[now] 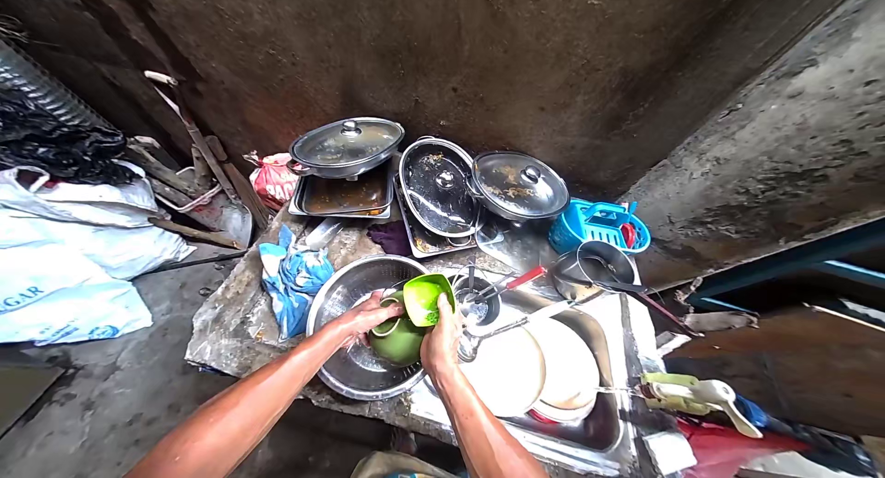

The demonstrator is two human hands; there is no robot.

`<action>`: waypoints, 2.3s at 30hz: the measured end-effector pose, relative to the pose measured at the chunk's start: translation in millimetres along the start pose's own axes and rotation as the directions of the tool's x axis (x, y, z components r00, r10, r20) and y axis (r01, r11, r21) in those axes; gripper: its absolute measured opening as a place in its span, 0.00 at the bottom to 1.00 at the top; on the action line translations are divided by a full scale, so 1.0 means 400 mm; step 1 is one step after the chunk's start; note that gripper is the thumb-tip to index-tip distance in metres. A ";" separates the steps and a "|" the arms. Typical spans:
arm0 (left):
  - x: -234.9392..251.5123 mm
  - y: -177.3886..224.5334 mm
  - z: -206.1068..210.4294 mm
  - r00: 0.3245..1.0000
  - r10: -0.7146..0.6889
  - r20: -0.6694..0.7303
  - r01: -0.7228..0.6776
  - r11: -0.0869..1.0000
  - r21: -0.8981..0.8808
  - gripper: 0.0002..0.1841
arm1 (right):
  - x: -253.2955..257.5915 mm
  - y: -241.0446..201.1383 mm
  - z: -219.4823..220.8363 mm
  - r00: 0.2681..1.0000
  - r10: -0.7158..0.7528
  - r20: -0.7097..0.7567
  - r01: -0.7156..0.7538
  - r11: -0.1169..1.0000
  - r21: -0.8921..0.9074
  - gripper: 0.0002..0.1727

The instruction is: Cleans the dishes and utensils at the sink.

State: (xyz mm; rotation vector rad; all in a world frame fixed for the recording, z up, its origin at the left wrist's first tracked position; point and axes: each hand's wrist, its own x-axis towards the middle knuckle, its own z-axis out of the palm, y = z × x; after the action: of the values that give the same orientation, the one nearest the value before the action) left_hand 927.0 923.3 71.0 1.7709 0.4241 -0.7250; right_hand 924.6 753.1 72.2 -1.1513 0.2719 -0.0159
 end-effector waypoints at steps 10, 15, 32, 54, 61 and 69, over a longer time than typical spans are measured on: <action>-0.008 0.012 0.026 0.996 0.028 -0.082 -0.025 0.999 0.044 0.50 | 0.012 -0.012 -0.017 0.998 0.004 0.067 -0.002 1.000 -0.031 0.25; -0.007 0.001 0.014 0.997 0.060 -0.043 -0.059 0.998 0.032 0.52 | 0.050 -0.090 -0.066 0.898 -0.240 0.368 0.390 0.823 -0.414 0.15; -0.007 -0.041 -0.091 0.999 0.042 0.031 -0.032 0.965 -0.259 0.29 | 0.052 -0.082 -0.111 0.474 0.024 0.880 0.880 -0.008 -0.474 0.13; -0.002 0.030 0.047 0.976 0.045 -0.211 0.060 0.882 0.468 0.58 | 0.013 -0.113 -0.231 0.725 -0.080 0.684 0.626 0.489 -0.607 0.18; 0.008 0.008 0.077 0.963 0.164 -0.212 -0.020 0.831 0.556 0.48 | -0.087 -0.072 -0.366 0.807 -0.274 0.523 0.580 0.532 -0.617 0.14; 0.031 -0.005 0.033 0.896 0.240 -0.374 -0.012 0.854 0.520 0.18 | 0.026 -0.118 -0.620 0.964 -0.086 0.251 0.262 0.157 -0.952 0.18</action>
State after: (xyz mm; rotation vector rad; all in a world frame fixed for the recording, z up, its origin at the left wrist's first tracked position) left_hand 931.3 910.5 58.8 2.4549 0.4209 -0.3544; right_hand 885.7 509.0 18.9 -2.5518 -0.0474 0.0487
